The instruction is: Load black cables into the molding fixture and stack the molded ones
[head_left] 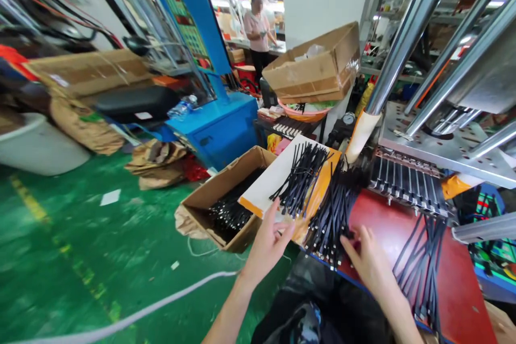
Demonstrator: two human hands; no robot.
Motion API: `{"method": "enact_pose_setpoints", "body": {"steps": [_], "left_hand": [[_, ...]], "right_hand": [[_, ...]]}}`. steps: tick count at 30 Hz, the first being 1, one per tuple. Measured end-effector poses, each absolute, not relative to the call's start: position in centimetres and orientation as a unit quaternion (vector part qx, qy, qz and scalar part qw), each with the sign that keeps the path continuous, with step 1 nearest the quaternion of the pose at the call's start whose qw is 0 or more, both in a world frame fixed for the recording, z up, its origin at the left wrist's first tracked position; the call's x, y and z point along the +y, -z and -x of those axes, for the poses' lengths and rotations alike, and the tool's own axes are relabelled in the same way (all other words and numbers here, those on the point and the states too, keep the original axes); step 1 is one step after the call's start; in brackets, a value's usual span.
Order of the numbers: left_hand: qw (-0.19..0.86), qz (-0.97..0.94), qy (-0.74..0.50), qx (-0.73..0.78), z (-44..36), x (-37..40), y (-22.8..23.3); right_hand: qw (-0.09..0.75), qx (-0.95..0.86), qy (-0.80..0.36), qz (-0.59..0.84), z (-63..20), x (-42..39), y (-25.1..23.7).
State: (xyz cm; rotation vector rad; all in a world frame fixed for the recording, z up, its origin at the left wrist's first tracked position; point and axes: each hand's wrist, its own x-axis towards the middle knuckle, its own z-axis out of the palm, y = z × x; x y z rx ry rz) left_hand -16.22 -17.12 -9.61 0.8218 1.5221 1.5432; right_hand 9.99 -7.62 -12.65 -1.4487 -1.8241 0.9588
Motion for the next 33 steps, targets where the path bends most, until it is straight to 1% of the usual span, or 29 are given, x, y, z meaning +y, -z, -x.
{"method": "enact_pose_setpoints", "body": {"steps": [2,3,4,5,7,10,12,14,15,16,19,20,22,24,26,28,31,33], "left_hand": [[0.309,-0.364,-0.585,0.656,15.0,-18.1,9.1],[0.295,-0.392,-0.562,0.666,14.2,-18.5,8.7],[0.318,-0.42,-0.537,0.659,13.5,-18.9,8.4],[0.369,-0.446,-0.507,0.639,12.7,-19.2,8.2],[0.507,-0.472,-0.438,0.573,11.1,-19.9,8.0],[0.697,-0.417,-0.362,0.457,8.6,-20.3,8.6],[0.771,-0.326,-0.369,0.404,6.8,-19.8,9.3],[0.794,-0.241,-0.412,0.376,4.8,-18.7,10.0],[0.795,-0.222,-0.429,0.368,3.8,-18.1,10.3],[0.794,-0.221,-0.436,0.36,3.0,-17.5,10.5],[0.786,-0.3,-0.406,0.357,1.6,-16.1,10.7],[0.776,-0.332,-0.392,0.366,1.4,-15.9,10.7],[0.745,-0.387,-0.367,0.4,1.3,-15.5,10.7],[0.727,-0.408,-0.348,0.429,1.1,-15.1,10.6],[0.741,-0.373,-0.353,0.432,0.5,-14.5,10.4],[0.776,-0.296,-0.379,0.408,-0.2,-13.8,9.9],[0.818,-0.221,-0.392,0.359,-0.8,-13.4,8.8],[0.83,-0.243,-0.369,0.34,-0.7,-13.8,8.0]], "right_hand": [[0.27,-0.73,-0.279,0.562,-11.5,-11.3,14.5],[0.253,-0.745,-0.25,0.564,-11.7,-12.3,15.0],[0.239,-0.753,-0.237,0.565,-11.6,-12.8,15.2],[0.229,-0.756,-0.233,0.568,-11.5,-12.8,15.2],[0.226,-0.745,-0.239,0.581,-11.4,-12.6,14.3],[0.25,-0.705,-0.305,0.589,-13.1,-13.8,11.7],[0.23,-0.694,-0.396,0.555,-14.9,-15.8,9.6],[0.168,-0.702,-0.47,0.507,-16.5,-17.7,8.1],[0.148,-0.705,-0.472,0.508,-17.1,-18.2,7.8],[0.142,-0.704,-0.442,0.538,-17.6,-18.2,7.7],[0.154,-0.646,-0.239,0.708,-18.1,-15.8,8.9],[0.15,-0.625,-0.189,0.742,-18.2,-14.6,9.3],[0.135,-0.618,-0.163,0.757,-18.4,-12.7,9.5],[0.159,-0.646,-0.212,0.716,-18.8,-12.6,8.8],[0.206,-0.673,-0.312,0.639,-19.3,-14.5,7.7],[0.227,-0.678,-0.416,0.562,-19.9,-17.7,6.9],[0.188,-0.653,-0.508,0.529,-21.2,-21.6,6.6],[0.177,-0.616,-0.55,0.535,-22.0,-22.2,6.8]]}}
